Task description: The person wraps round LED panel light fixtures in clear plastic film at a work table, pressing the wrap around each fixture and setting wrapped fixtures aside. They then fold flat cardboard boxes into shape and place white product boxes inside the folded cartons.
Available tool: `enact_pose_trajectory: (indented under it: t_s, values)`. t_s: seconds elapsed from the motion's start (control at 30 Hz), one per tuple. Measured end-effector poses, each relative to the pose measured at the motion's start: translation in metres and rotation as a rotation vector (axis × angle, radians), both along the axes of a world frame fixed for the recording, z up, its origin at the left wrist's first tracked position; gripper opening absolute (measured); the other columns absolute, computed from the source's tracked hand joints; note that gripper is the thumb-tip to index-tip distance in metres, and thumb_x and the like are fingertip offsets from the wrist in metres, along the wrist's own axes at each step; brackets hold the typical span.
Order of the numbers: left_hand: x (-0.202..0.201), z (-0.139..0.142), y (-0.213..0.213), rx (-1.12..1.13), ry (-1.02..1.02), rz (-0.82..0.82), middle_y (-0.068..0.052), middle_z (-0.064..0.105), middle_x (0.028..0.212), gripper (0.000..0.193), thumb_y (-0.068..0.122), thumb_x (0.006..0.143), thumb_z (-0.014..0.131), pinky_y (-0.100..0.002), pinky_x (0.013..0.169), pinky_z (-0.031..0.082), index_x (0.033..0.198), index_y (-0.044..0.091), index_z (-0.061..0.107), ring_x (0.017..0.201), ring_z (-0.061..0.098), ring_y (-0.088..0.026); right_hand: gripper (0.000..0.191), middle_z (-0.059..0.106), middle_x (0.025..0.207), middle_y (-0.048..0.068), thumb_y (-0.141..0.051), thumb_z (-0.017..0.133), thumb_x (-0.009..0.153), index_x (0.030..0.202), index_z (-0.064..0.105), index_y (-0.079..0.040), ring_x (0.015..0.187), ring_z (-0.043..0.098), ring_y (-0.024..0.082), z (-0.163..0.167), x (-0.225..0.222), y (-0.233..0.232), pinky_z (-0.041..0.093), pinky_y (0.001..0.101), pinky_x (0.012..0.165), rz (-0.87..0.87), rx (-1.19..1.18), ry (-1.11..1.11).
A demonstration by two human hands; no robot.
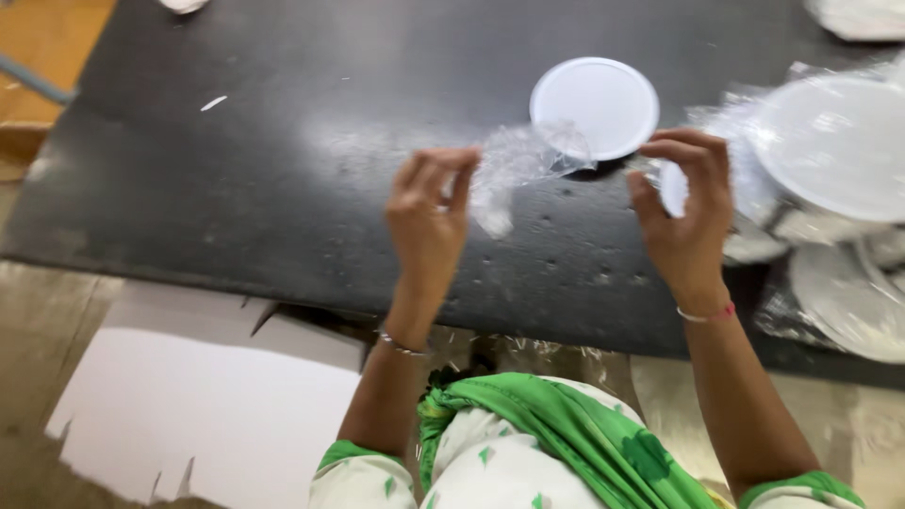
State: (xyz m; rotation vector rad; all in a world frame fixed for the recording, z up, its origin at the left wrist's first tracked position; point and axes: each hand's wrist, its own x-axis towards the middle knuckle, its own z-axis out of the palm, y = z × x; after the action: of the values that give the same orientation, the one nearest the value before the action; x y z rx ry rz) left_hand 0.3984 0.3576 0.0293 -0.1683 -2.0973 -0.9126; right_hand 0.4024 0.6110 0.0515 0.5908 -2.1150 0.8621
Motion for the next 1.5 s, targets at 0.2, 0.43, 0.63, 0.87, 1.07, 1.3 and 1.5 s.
enact_pose_trajectory:
  t_s: [0.2, 0.43, 0.63, 0.87, 1.07, 1.3, 1.5]
  values:
    - [0.004, -0.01, 0.0, -0.027, 0.02, -0.006, 0.004, 0.073, 0.106, 0.013, 0.017, 0.1, 0.074, -0.027, 0.073, 0.059, 0.113, 0.017, 0.075, 0.087, 0.072, -0.013, 0.026, 0.067, 0.125, 0.012, -0.003, 0.072, 0.094, 0.119, 0.068, -0.008, 0.119, 0.066, 0.026, -0.014, 0.004, -0.068, 0.057, 0.0378, 0.103, 0.387, 0.065, -0.044]
    - [-0.005, -0.04, 0.031, 0.02, -0.178, -0.216, -0.008, 0.074, 0.113, 0.02, 0.011, 0.093, 0.073, -0.028, 0.077, 0.062, 0.113, 0.011, 0.075, 0.088, 0.074, -0.02, 0.035, 0.061, 0.138, 0.011, -0.002, 0.062, 0.098, 0.132, 0.058, -0.002, 0.121, 0.062, 0.026, -0.094, -0.047, -0.078, 0.051, 0.039, 0.108, 0.396, 0.302, -0.43]
    - [0.046, -0.064, 0.105, 0.041, -0.296, -0.681, -0.008, 0.073, 0.126, 0.021, 0.006, 0.094, 0.074, -0.034, 0.097, 0.063, 0.115, 0.011, 0.072, 0.107, 0.074, -0.024, 0.063, 0.034, 0.165, 0.016, -0.03, 0.059, 0.102, 0.155, 0.035, -0.006, 0.146, 0.033, 0.031, -0.138, -0.088, -0.072, 0.028, 0.0442, 0.122, 0.31, 0.212, -0.626]
    - [0.056, -0.062, 0.074, 0.228, -0.292, -0.508, -0.011, 0.069, 0.133, 0.035, 0.023, 0.097, 0.074, -0.041, 0.104, 0.056, 0.127, 0.007, 0.069, 0.118, 0.07, -0.027, 0.089, 0.034, 0.163, 0.019, -0.031, 0.075, 0.091, 0.159, 0.024, -0.006, 0.142, 0.043, 0.034, -0.136, -0.103, -0.066, 0.043, 0.0461, 0.115, 0.449, -0.193, -0.766]
    - [0.0, -0.115, 0.013, 1.01, -0.561, -0.207, -0.006, 0.067, 0.111, 0.049, 0.034, 0.088, 0.074, -0.026, 0.074, 0.057, 0.126, 0.009, 0.057, 0.087, 0.066, -0.011, 0.092, 0.045, 0.155, 0.017, -0.024, 0.076, 0.088, 0.161, 0.021, -0.009, 0.119, 0.067, 0.029, -0.135, -0.11, -0.07, 0.064, 0.0398, 0.093, 0.66, -0.301, -0.857]
    - [-0.036, -0.181, -0.02, 0.967, -0.361, -0.023, -0.003, 0.064, 0.089, 0.032, 0.014, 0.087, 0.086, -0.023, 0.064, 0.048, 0.106, -0.001, 0.064, 0.072, 0.055, -0.006, 0.081, 0.041, 0.154, 0.02, -0.017, 0.085, 0.085, 0.153, 0.04, -0.012, 0.131, 0.055, 0.03, -0.158, -0.144, -0.083, 0.06, 0.0401, 0.101, 0.739, 0.063, -0.523]
    - [-0.045, -0.203, -0.041, 0.768, -0.308, 0.142, -0.003, 0.066, 0.092, 0.033, 0.004, 0.082, 0.085, -0.025, 0.073, 0.055, 0.106, 0.003, 0.061, 0.08, 0.061, -0.01, 0.08, 0.03, 0.16, 0.016, -0.049, 0.071, 0.087, 0.151, 0.039, -0.013, 0.147, 0.027, 0.038, -0.194, -0.081, -0.072, 0.021, 0.0541, 0.118, 0.471, 0.572, -0.498]
